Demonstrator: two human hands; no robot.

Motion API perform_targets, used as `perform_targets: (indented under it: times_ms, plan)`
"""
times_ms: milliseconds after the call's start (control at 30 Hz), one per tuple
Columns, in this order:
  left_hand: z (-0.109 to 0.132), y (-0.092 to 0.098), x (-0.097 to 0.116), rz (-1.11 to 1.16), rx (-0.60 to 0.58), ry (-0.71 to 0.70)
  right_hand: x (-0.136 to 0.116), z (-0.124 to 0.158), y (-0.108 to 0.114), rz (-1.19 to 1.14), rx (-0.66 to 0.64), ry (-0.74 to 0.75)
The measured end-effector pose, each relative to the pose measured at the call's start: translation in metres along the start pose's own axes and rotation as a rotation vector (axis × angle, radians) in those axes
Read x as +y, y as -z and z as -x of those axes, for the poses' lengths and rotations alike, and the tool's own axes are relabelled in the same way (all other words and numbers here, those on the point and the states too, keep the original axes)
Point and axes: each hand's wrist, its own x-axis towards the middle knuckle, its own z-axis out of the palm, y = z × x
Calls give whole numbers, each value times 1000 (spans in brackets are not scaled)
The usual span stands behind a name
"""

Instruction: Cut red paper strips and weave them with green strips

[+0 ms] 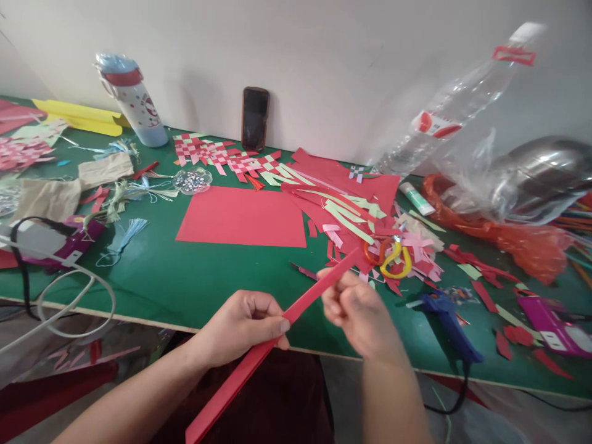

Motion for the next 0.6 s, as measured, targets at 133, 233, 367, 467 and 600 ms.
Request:
perform_targets:
  times_ms: [133, 233, 367, 467, 600]
  plan:
    - [-5, -2, 1, 55, 4, 5, 13, 13, -31, 218, -125, -54]
    - [-5, -2, 3, 89, 9, 10, 15, 12, -37, 232, -34, -12]
    - [-1, 3, 1, 104, -1, 40, 11, 6, -26, 123, 76, 10]
    - [5, 5, -1, 91, -13, 33, 8, 4, -20, 88, 109, 24]
    - [9, 6, -4, 70, -18, 17, 7, 4, -18, 95, 97, 33]
